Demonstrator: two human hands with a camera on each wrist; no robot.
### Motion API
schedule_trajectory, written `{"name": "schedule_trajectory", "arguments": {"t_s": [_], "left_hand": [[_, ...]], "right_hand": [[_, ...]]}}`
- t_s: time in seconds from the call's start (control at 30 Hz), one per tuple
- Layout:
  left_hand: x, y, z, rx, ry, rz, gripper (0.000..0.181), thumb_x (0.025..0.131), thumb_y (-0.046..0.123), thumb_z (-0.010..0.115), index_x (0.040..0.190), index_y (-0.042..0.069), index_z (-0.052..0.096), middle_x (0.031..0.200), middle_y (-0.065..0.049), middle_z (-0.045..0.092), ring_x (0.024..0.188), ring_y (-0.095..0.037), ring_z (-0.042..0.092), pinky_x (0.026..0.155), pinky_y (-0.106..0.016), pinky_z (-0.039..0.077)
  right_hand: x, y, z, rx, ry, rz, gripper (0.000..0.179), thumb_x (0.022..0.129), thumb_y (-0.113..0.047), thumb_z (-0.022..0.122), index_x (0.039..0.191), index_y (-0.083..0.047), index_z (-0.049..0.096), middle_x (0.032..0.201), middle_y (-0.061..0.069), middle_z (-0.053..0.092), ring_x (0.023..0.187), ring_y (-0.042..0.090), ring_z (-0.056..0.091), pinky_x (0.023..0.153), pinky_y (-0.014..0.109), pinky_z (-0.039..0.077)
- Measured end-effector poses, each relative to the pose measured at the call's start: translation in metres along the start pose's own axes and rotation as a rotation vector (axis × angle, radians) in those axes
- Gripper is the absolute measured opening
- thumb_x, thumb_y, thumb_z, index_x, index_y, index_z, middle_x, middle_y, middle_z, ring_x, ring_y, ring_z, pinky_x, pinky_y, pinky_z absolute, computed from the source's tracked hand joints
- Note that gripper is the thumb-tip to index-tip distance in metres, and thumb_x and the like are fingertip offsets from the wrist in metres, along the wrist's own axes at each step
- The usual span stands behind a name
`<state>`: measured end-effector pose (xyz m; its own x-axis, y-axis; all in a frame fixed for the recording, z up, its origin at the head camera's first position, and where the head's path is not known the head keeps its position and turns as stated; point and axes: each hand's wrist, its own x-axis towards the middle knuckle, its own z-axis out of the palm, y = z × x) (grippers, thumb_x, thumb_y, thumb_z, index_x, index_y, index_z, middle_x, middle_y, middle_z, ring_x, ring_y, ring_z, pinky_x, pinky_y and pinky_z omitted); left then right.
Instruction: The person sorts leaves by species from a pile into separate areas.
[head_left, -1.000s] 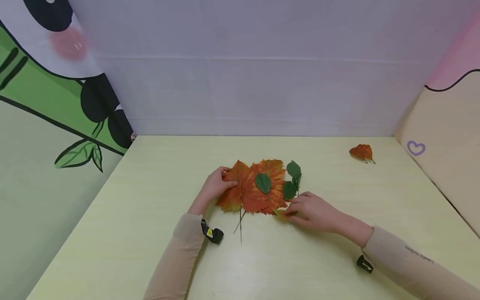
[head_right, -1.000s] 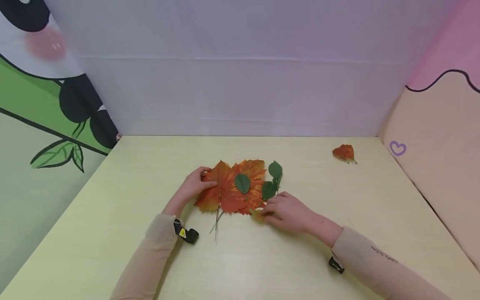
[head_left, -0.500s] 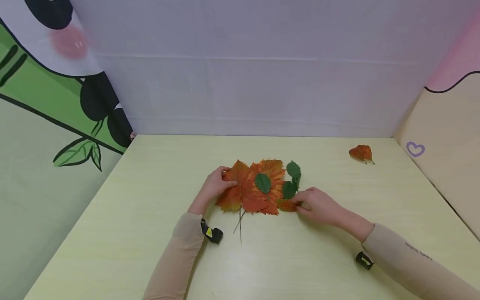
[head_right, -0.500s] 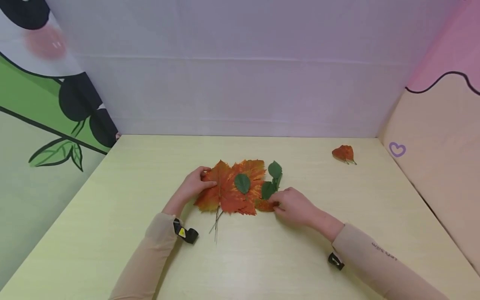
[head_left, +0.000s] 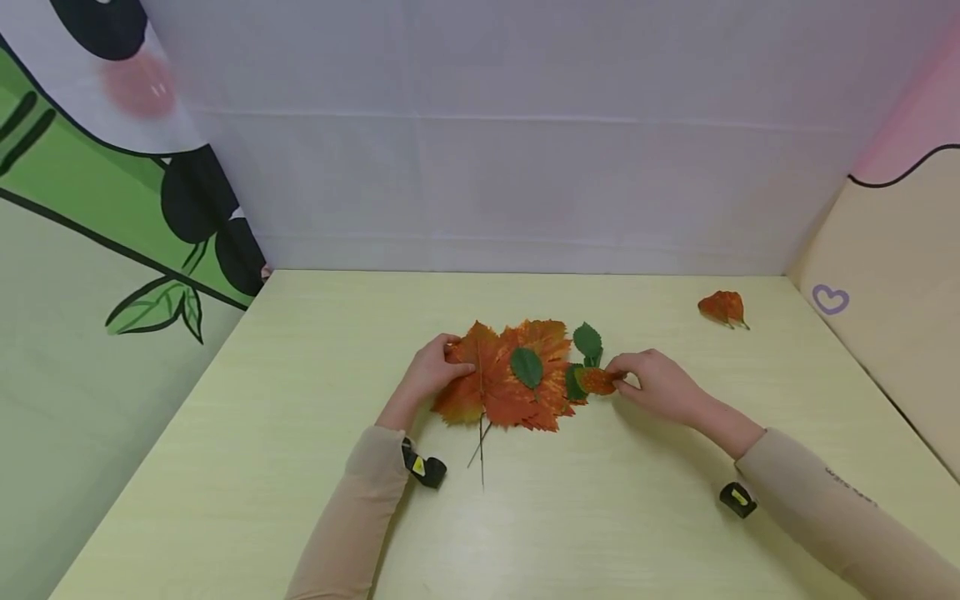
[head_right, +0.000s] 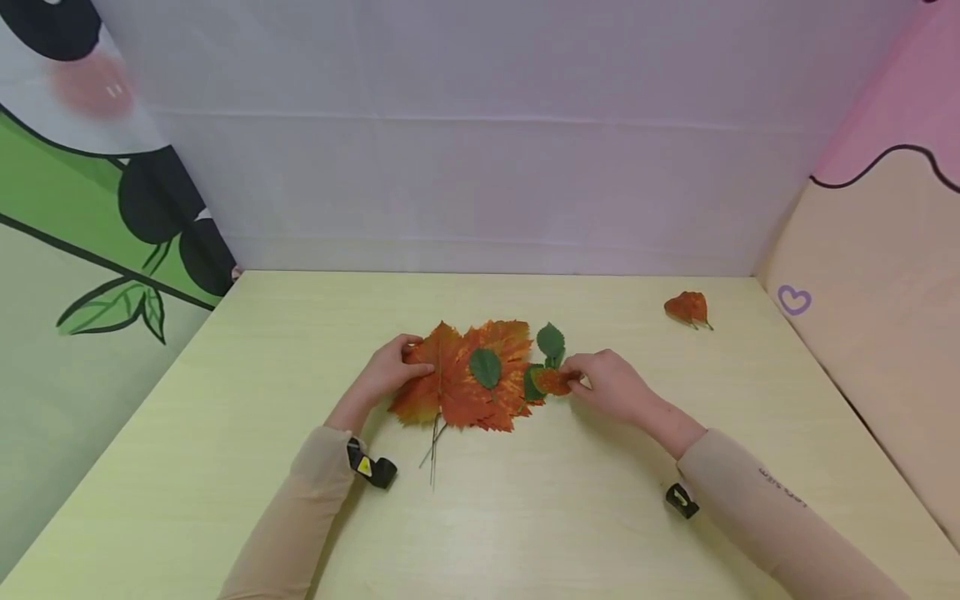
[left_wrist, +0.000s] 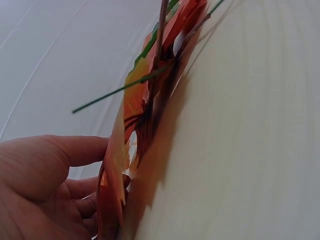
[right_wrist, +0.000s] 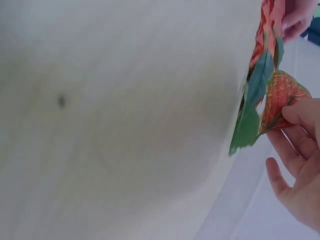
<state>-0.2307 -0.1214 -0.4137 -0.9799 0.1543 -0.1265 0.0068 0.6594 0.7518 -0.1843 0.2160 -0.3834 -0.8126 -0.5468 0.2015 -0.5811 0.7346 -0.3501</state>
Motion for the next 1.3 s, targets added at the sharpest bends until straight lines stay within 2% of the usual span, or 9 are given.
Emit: {"name": "schedule_trajectory", "arguments": {"t_s": [0.23, 0.5, 0.97, 1.3], "left_hand": [[-0.001, 0.0, 0.001, -0.008, -0.007, 0.002, 0.058, 0.082, 0.021, 0.066, 0.13, 0.002, 0.042, 0.123, -0.02, 0.051, 0.11, -0.031, 0.05, 0.093, -0.042, 0.041], [-0.002, 0.001, -0.001, -0.008, -0.001, 0.009, 0.059, 0.081, 0.022, 0.067, 0.131, 0.003, 0.042, 0.124, -0.019, 0.051, 0.11, -0.031, 0.05, 0.093, -0.042, 0.041], [0.001, 0.001, -0.003, -0.006, 0.001, 0.014, 0.059, 0.081, 0.023, 0.067, 0.13, 0.003, 0.042, 0.122, -0.019, 0.052, 0.108, -0.03, 0.051, 0.092, -0.041, 0.042], [0.001, -0.001, 0.0, -0.012, 0.001, 0.009, 0.059, 0.082, 0.023, 0.066, 0.131, 0.003, 0.041, 0.124, -0.018, 0.051, 0.11, -0.03, 0.051, 0.092, -0.042, 0.042]], "right_hand": [[0.002, 0.034, -0.018, -0.024, 0.053, 0.143, 0.016, 0.085, -0.002, 0.058, 0.099, 0.0, 0.065, 0.093, 0.014, 0.068, 0.086, 0.03, 0.063, 0.076, 0.046, 0.048], [0.003, 0.074, -0.031, -0.031, 0.069, 0.272, 0.021, 0.088, -0.007, 0.056, 0.105, 0.004, 0.061, 0.1, 0.021, 0.064, 0.091, 0.035, 0.06, 0.077, 0.05, 0.046], [0.011, 0.118, -0.044, 0.034, 0.135, 0.489, 0.029, 0.091, -0.012, 0.052, 0.115, 0.004, 0.053, 0.104, 0.025, 0.06, 0.095, 0.039, 0.055, 0.079, 0.051, 0.042], [0.015, 0.132, -0.05, 0.071, 0.154, 0.564, 0.032, 0.091, -0.006, 0.046, 0.119, 0.01, 0.049, 0.107, 0.031, 0.055, 0.094, 0.041, 0.053, 0.079, 0.05, 0.041]]}}
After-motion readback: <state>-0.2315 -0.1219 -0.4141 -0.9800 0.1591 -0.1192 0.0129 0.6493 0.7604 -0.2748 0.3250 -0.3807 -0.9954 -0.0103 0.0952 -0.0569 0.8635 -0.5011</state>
